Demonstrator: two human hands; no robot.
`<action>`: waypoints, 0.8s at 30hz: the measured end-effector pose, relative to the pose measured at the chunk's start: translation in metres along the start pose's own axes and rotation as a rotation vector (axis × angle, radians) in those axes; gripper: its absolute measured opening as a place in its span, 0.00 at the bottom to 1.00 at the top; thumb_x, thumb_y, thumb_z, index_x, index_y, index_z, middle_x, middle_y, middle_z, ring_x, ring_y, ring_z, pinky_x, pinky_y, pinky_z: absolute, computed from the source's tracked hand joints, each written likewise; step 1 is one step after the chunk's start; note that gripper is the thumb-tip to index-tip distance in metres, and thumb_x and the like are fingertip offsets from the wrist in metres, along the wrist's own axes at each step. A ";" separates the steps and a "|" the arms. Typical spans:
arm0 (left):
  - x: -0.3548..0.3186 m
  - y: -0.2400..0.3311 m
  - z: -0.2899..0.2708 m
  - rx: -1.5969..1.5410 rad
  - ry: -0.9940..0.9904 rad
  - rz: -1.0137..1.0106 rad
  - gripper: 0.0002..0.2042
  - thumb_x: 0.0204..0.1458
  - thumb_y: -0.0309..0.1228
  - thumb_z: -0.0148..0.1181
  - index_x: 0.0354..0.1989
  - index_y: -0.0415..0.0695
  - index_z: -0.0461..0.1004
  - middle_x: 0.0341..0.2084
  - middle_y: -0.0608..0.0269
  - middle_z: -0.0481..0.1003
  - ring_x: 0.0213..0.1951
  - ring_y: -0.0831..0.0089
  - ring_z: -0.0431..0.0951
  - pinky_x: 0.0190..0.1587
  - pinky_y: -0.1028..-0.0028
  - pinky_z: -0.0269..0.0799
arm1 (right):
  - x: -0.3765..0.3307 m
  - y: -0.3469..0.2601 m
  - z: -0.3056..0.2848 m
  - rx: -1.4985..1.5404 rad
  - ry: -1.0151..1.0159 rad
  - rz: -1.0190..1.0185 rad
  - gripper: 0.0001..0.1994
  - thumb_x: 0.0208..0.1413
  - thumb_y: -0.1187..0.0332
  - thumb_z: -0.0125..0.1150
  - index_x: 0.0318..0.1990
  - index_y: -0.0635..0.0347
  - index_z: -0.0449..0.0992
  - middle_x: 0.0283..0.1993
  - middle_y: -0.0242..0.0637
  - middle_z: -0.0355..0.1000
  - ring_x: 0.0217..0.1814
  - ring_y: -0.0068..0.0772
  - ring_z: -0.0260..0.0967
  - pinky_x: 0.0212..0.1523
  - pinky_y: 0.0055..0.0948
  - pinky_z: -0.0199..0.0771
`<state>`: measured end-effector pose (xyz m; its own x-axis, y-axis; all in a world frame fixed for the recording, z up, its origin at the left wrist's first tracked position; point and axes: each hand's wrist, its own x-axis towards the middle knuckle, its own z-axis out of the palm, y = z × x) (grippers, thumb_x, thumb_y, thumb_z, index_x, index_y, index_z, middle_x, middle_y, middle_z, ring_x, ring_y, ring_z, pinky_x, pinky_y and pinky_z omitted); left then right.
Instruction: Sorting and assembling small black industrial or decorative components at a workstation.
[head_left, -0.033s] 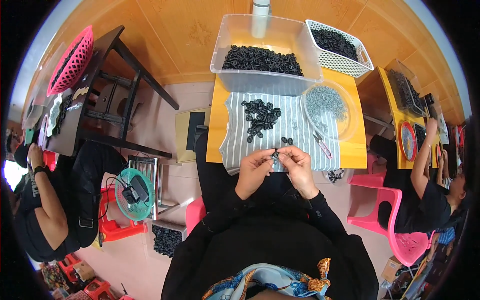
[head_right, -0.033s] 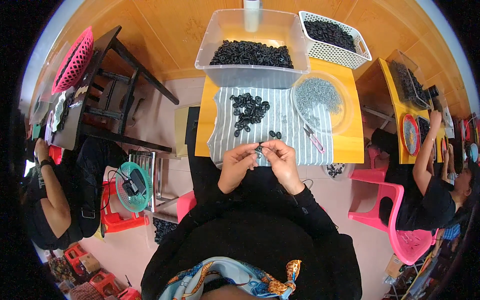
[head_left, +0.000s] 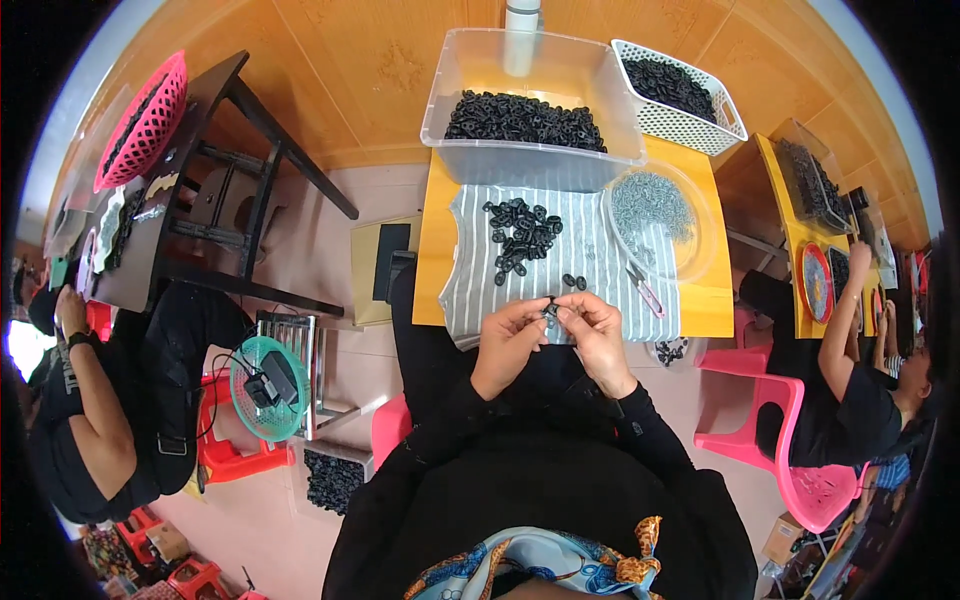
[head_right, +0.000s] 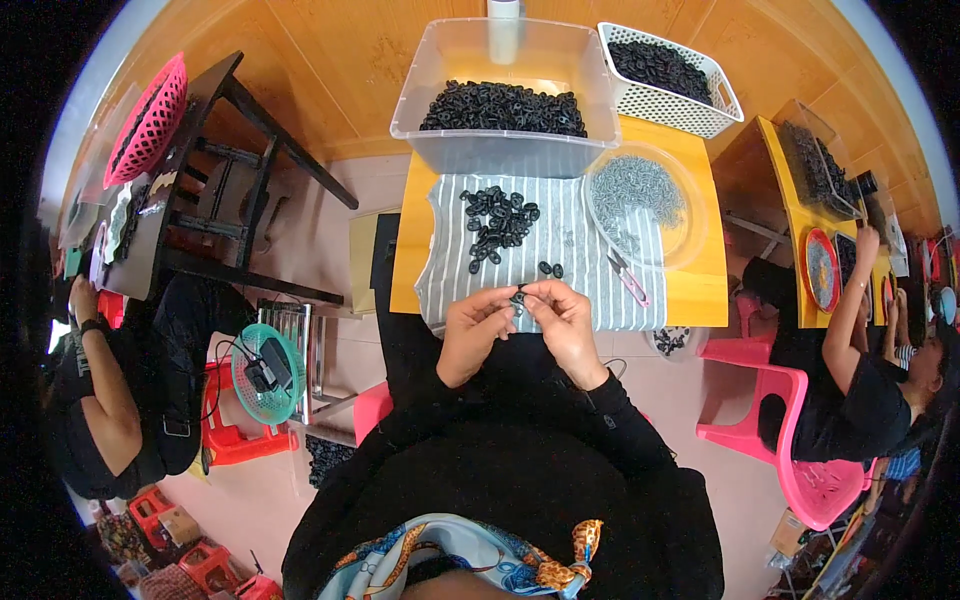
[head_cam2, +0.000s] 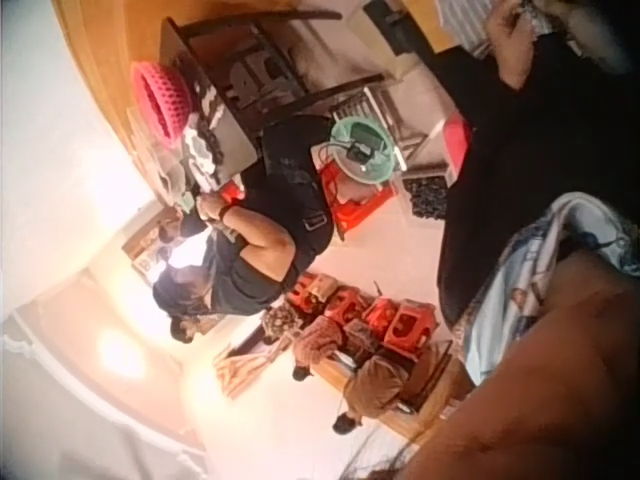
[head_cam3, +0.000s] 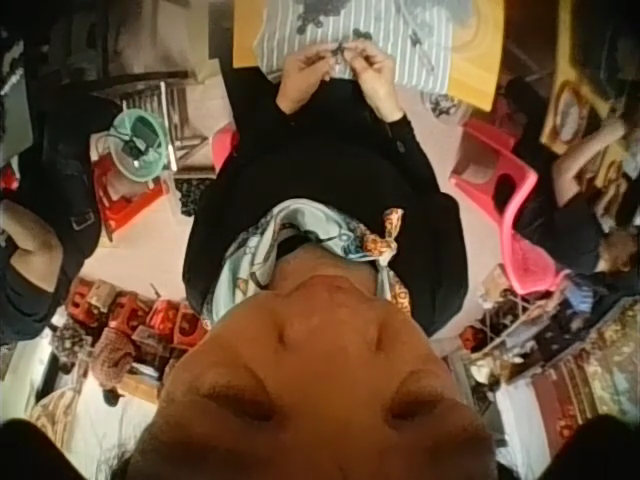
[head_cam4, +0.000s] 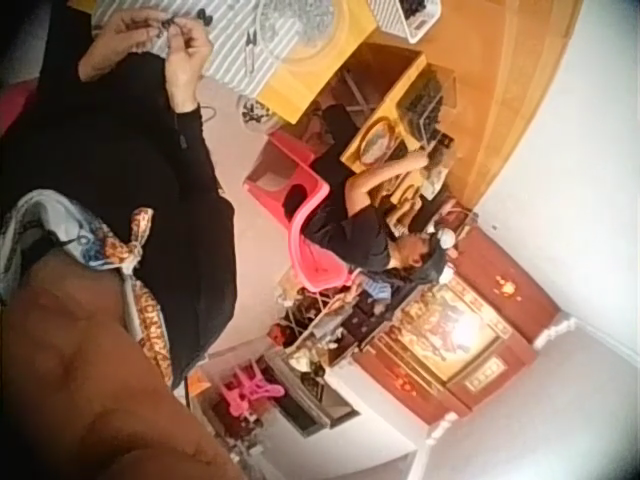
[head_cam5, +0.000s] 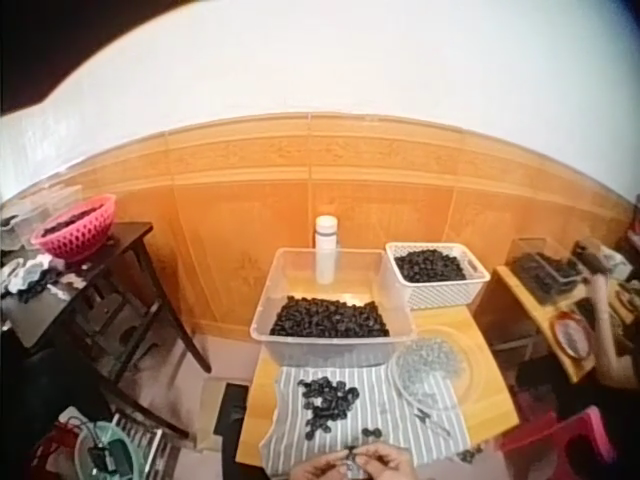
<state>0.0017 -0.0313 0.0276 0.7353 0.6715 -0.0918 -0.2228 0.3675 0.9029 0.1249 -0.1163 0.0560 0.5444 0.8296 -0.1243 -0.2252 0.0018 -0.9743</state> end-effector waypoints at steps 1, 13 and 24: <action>0.000 0.000 0.001 -0.001 0.025 0.006 0.14 0.51 0.19 0.54 0.47 0.38 0.74 0.29 0.66 0.73 0.26 0.82 0.73 0.25 0.84 0.67 | 0.000 0.001 0.001 0.000 -0.001 0.000 0.05 0.55 0.80 0.54 0.38 0.66 0.75 0.31 0.26 0.71 0.31 0.12 0.63 0.34 0.15 0.63; 0.001 -0.004 0.006 -0.072 0.071 0.057 0.13 0.50 0.18 0.55 0.45 0.37 0.75 0.29 0.65 0.71 0.25 0.81 0.73 0.25 0.83 0.68 | 0.001 0.004 -0.002 -0.171 -0.046 -0.156 0.07 0.54 0.81 0.54 0.38 0.65 0.76 0.30 0.25 0.67 0.31 0.13 0.61 0.33 0.16 0.61; 0.002 -0.005 0.007 -0.068 0.056 0.085 0.13 0.51 0.17 0.55 0.46 0.37 0.74 0.30 0.65 0.71 0.26 0.81 0.73 0.27 0.83 0.69 | 0.000 0.007 -0.002 -0.114 -0.081 -0.219 0.08 0.54 0.82 0.54 0.41 0.65 0.75 0.34 0.29 0.66 0.33 0.15 0.63 0.33 0.17 0.63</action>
<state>0.0085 -0.0365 0.0263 0.6754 0.7363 -0.0416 -0.3271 0.3497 0.8779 0.1251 -0.1179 0.0486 0.5028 0.8582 0.1030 -0.0141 0.1273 -0.9918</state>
